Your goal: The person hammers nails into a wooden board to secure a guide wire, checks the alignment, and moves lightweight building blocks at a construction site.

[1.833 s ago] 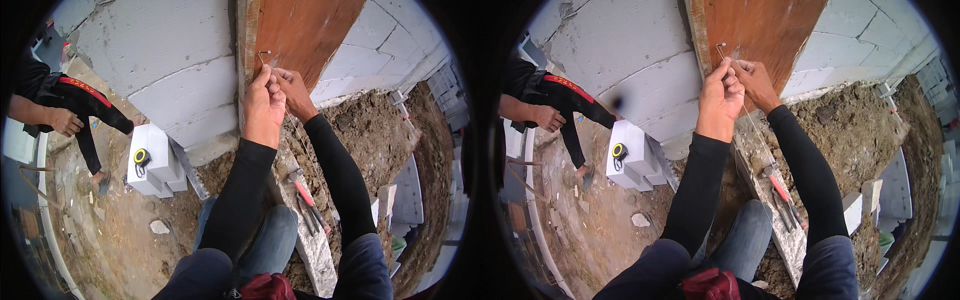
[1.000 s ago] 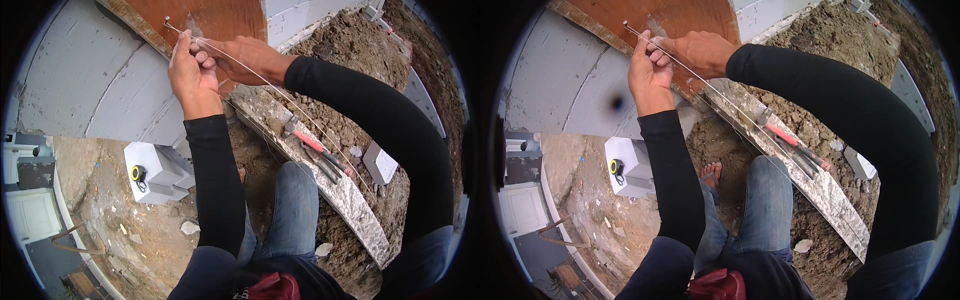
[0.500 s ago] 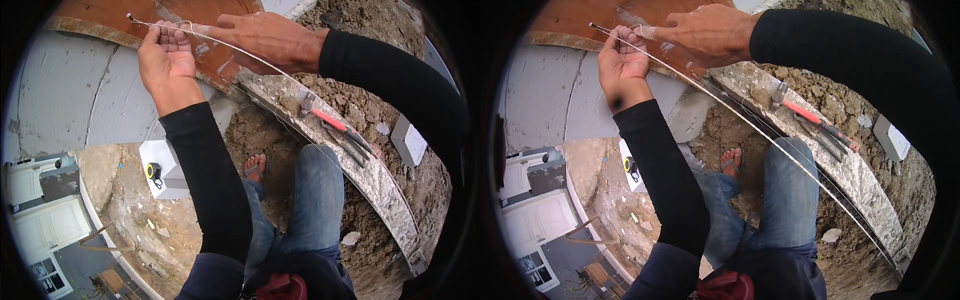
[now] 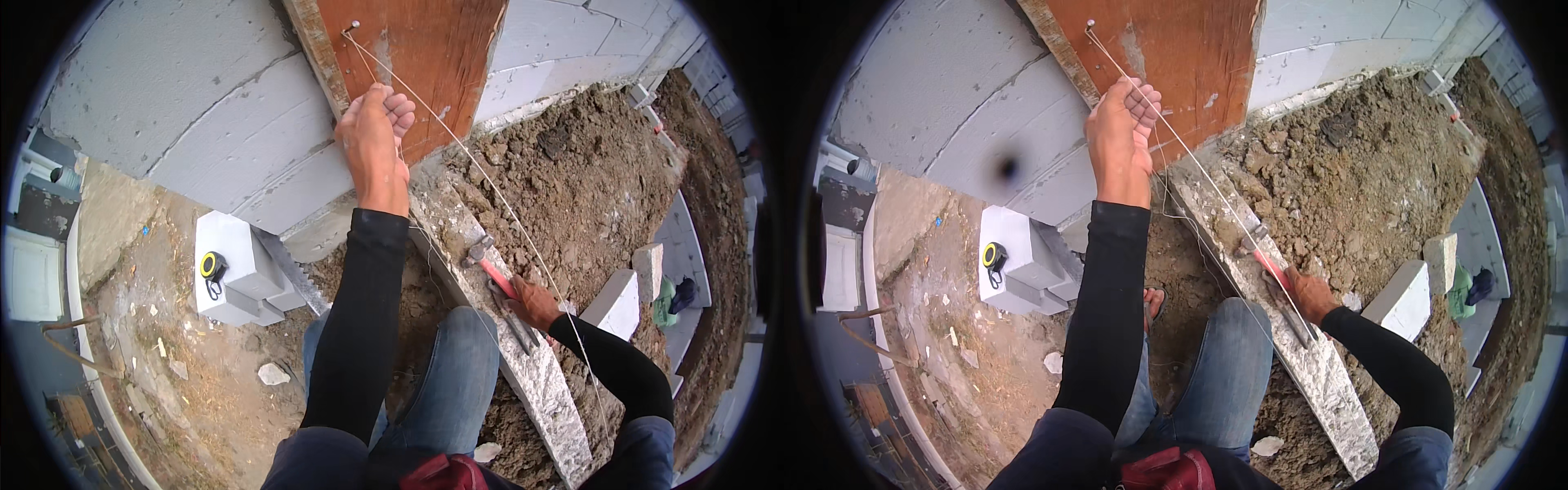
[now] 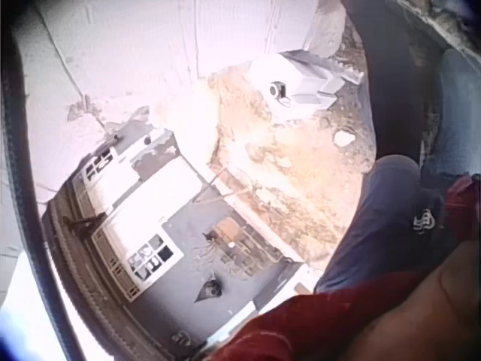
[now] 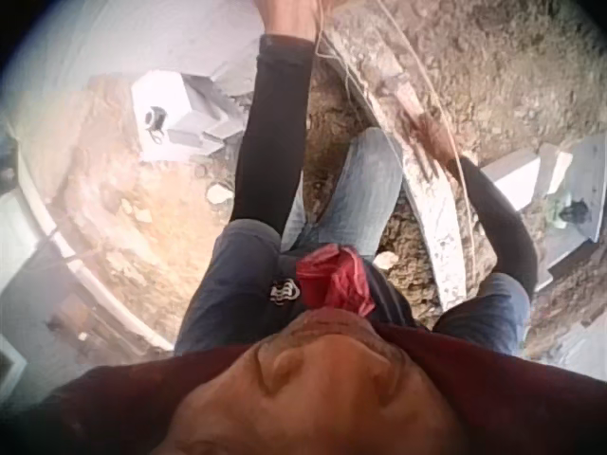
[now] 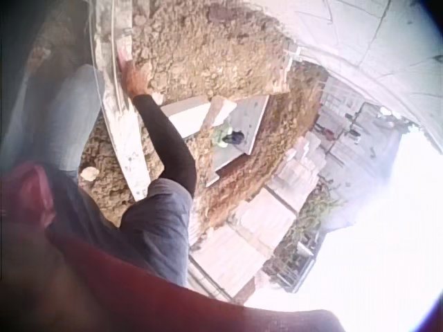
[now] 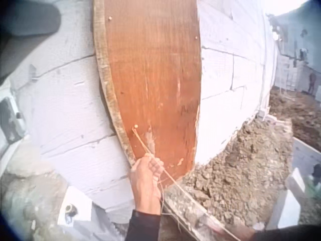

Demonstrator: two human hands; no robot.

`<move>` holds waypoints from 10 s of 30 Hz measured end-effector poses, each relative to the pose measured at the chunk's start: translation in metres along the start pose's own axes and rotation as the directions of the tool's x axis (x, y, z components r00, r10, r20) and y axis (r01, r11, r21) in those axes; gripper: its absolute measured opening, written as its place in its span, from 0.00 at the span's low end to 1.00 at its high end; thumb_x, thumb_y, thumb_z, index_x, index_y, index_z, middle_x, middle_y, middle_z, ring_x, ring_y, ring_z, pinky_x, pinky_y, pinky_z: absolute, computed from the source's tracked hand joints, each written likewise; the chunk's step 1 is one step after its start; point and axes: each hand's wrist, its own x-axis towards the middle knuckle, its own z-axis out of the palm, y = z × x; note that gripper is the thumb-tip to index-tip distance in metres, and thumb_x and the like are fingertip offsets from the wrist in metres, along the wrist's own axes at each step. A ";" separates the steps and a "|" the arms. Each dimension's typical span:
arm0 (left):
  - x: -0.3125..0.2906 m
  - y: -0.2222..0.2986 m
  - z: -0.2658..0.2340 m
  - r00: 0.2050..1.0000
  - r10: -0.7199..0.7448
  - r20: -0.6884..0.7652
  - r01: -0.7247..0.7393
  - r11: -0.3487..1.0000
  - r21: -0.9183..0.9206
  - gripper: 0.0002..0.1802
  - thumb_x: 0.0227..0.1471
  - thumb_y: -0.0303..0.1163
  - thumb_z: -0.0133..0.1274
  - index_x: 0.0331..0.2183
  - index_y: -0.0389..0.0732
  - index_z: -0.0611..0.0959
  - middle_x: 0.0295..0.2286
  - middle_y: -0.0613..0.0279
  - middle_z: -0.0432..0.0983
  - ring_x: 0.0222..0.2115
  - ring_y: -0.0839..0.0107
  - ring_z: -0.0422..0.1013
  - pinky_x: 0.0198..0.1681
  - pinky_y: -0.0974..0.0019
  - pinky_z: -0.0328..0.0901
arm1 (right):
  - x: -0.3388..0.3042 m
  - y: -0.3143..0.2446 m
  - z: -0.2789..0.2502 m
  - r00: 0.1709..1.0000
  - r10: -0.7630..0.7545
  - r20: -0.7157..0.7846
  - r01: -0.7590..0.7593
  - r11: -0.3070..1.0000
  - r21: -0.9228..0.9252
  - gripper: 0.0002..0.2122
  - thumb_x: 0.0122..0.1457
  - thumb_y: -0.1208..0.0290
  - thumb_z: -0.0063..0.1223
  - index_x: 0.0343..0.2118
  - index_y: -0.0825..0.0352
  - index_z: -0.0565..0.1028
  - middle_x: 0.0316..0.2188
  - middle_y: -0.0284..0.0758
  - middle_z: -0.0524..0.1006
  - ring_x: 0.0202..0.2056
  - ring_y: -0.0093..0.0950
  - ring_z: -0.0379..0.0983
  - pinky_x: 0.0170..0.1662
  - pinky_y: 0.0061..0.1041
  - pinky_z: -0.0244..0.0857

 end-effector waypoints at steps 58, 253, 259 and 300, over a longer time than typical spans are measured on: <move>0.000 0.002 -0.016 0.996 0.076 -0.046 -0.074 0.996 0.046 0.10 0.53 0.32 0.53 0.31 0.34 0.78 0.25 0.60 0.76 0.24 0.73 0.74 0.30 0.73 0.69 | 0.062 -0.250 -0.235 0.394 -0.031 -0.919 0.639 0.727 0.249 0.20 0.71 0.55 0.37 0.32 0.70 0.70 0.17 0.28 0.64 0.21 0.15 0.58 0.23 0.20 0.52; -0.179 0.127 -0.264 0.530 -0.727 0.437 -0.688 -0.067 0.723 0.33 0.39 0.42 0.64 0.50 0.47 0.76 0.54 0.47 0.65 0.55 0.40 0.57 0.57 0.42 0.56 | -0.207 -0.255 -0.349 0.820 -0.045 -0.571 0.266 0.913 0.310 0.17 0.60 0.57 0.54 0.40 0.70 0.76 0.35 0.47 0.77 0.39 0.45 0.76 0.43 0.41 0.70; -0.176 0.166 -0.244 0.239 -0.965 0.108 -0.762 -0.117 0.637 0.32 0.43 0.41 0.63 0.47 0.32 0.77 0.48 0.38 0.71 0.53 0.47 0.65 0.58 0.50 0.59 | -0.294 -0.398 -0.204 0.965 0.260 -0.043 -0.043 0.318 0.947 0.22 0.63 0.52 0.49 0.49 0.67 0.73 0.42 0.48 0.77 0.45 0.47 0.73 0.49 0.41 0.66; -0.199 -0.046 -0.018 -0.365 -0.743 0.561 -0.904 0.139 -0.403 0.27 0.59 0.29 0.44 0.60 0.57 0.69 0.38 0.57 0.70 0.40 0.56 0.67 0.39 0.52 0.56 | -0.315 -0.576 0.002 0.107 0.805 0.583 -0.712 -0.348 0.611 0.35 0.54 0.46 0.56 0.64 0.50 0.60 0.64 0.51 0.54 0.57 0.54 0.58 0.52 0.57 0.56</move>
